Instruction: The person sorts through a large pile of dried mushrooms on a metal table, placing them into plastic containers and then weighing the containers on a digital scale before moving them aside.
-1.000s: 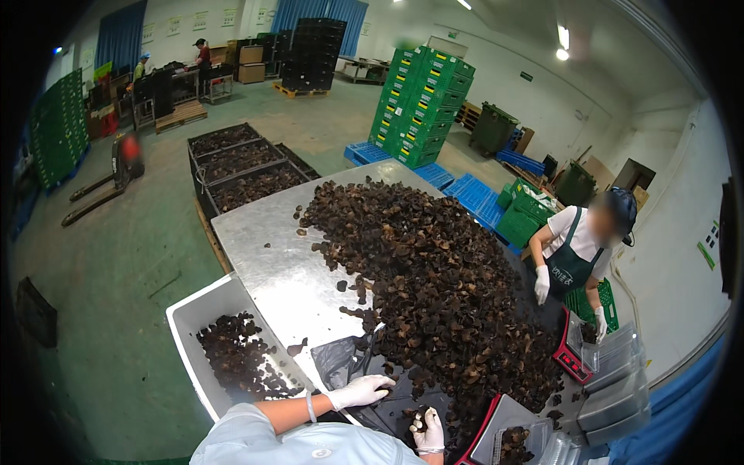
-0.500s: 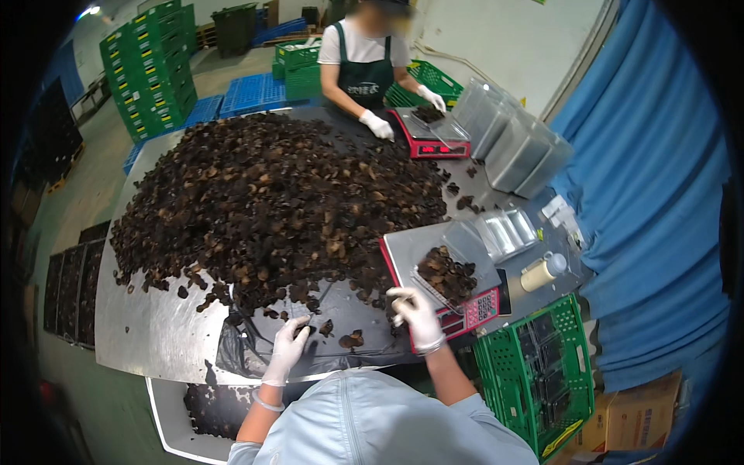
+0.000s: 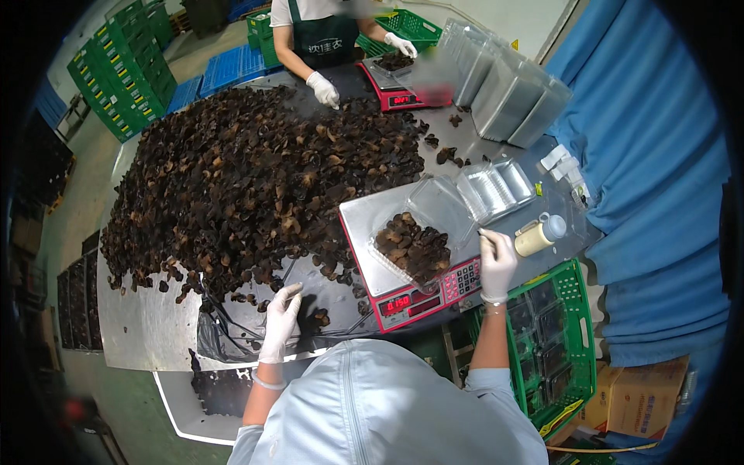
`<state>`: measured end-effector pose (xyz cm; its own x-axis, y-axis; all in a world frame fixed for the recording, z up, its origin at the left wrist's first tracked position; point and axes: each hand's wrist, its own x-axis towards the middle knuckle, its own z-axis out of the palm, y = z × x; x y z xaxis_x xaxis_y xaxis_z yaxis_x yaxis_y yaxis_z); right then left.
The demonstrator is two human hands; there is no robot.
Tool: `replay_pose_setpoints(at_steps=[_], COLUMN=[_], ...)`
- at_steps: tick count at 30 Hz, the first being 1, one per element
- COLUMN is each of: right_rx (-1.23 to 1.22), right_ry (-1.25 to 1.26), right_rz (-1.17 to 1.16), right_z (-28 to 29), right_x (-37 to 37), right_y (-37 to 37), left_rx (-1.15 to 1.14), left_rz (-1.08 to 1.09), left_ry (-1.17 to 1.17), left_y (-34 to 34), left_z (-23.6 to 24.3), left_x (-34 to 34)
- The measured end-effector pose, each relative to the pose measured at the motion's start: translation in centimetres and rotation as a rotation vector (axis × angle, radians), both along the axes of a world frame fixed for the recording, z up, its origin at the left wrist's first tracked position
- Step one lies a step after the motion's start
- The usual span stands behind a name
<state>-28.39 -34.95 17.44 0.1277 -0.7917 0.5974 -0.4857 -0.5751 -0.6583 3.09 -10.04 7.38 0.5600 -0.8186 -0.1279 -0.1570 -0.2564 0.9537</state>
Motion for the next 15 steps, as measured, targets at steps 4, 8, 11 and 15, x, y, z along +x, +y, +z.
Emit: replay_pose_setpoints(at_steps=[4,8,11,15], right_rx=[0.205,0.357,0.525,0.702], right_ry=[-0.04,-0.094,-0.144,-0.186], right_rz=[-0.136,-0.068,0.053,0.151], right_z=[-1.2,-3.1,-6.0,-7.3], right_x=[-5.1,-7.1,-7.2,-5.1], right_y=[-0.9,-1.2,-1.9,-2.7], left_rx=[-0.017,-0.143,-0.244,-0.234], left_rz=[0.064,0.055,0.022,-0.017], left_ry=[-0.041,-0.268,-0.324,-0.491], left_y=[-2.4,-6.3,-9.8,-13.5], left_z=[1.4,3.2,4.5,5.0], left_x=[-1.3,-2.6,-3.9,-5.8])
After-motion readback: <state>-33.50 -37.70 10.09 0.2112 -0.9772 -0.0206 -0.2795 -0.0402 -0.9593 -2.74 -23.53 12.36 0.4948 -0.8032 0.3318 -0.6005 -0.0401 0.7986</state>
